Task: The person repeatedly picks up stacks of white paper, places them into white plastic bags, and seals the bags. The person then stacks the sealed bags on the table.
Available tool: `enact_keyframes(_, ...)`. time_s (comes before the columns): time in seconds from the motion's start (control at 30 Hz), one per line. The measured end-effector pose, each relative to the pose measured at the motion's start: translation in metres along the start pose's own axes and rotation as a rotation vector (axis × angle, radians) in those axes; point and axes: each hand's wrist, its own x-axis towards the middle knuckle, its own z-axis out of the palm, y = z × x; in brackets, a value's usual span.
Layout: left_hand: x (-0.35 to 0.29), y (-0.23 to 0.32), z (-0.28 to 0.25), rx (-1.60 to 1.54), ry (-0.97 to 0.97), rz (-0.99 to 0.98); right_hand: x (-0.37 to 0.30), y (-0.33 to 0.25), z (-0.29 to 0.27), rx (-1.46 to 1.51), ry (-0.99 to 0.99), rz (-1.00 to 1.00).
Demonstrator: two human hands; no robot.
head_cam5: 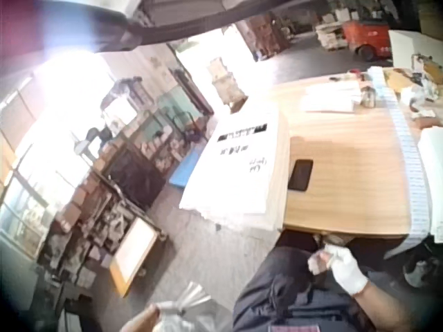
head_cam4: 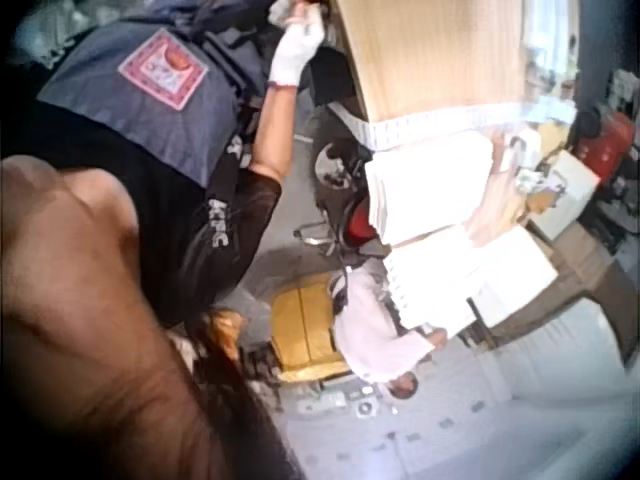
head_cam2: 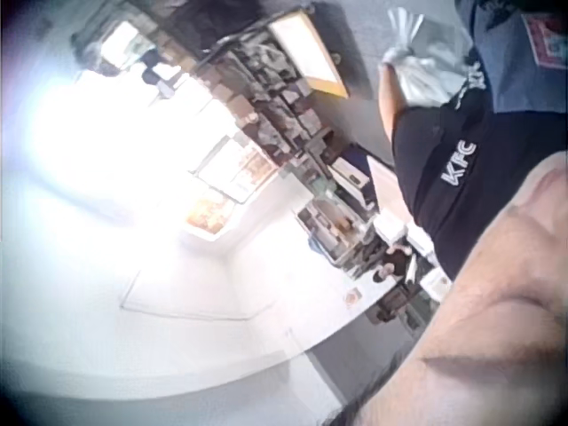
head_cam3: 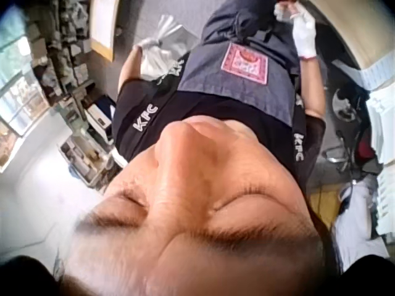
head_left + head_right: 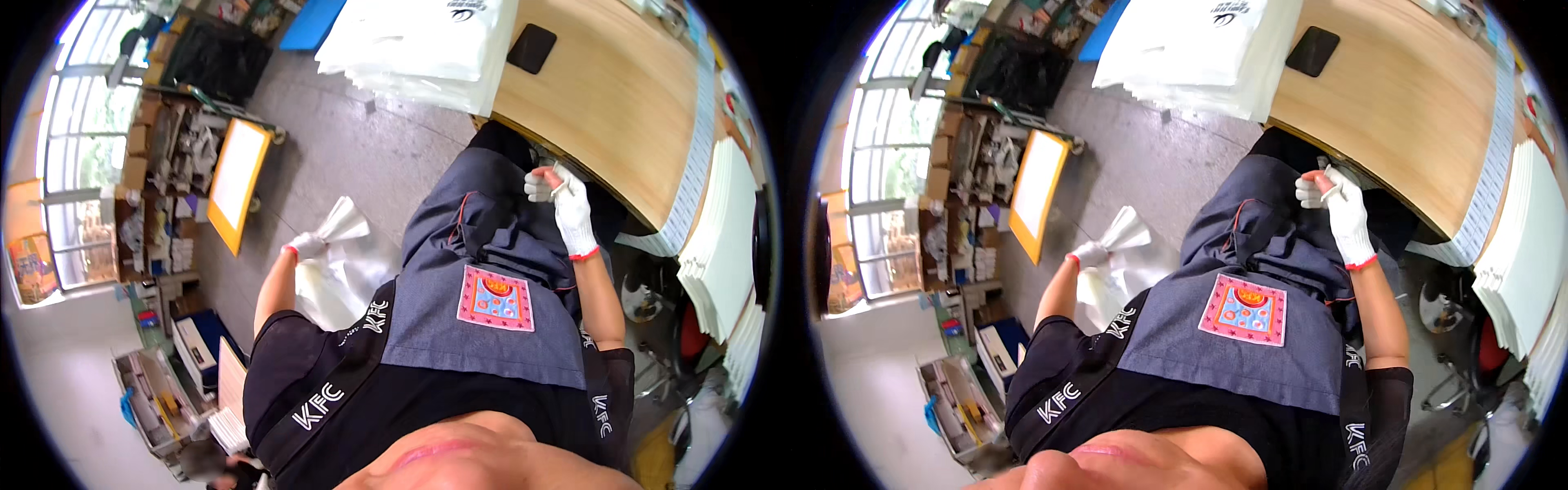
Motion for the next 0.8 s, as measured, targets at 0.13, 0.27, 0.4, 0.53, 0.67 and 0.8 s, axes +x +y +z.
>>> enact_keyframes(0.13,-0.026,-0.077,-0.042,-0.348,0.437,-0.22,0.021,-0.005,0.006,-0.089,-0.084,0.085)
enact_keyframes(0.27,-0.125,-0.105,-0.133,-1.077,0.39,-0.322,0.031,0.0,0.025,-0.19,-0.128,0.182)
enact_keyframes(0.4,-0.164,-0.103,-0.161,-0.826,0.975,-0.294,0.042,0.004,0.038,-0.246,-0.107,0.18)
enact_keyframes(0.53,-0.017,-0.011,-0.057,-0.556,0.781,-0.16,0.042,0.018,0.049,-0.172,-0.087,0.132)
enact_keyframes(0.67,0.076,0.046,0.027,-0.326,-0.008,0.085,0.021,0.027,0.033,-0.183,-0.036,0.116)
enact_keyframes(0.8,0.07,-0.023,0.102,-0.535,-0.075,0.158,0.03,0.021,0.018,-0.193,0.052,0.167)
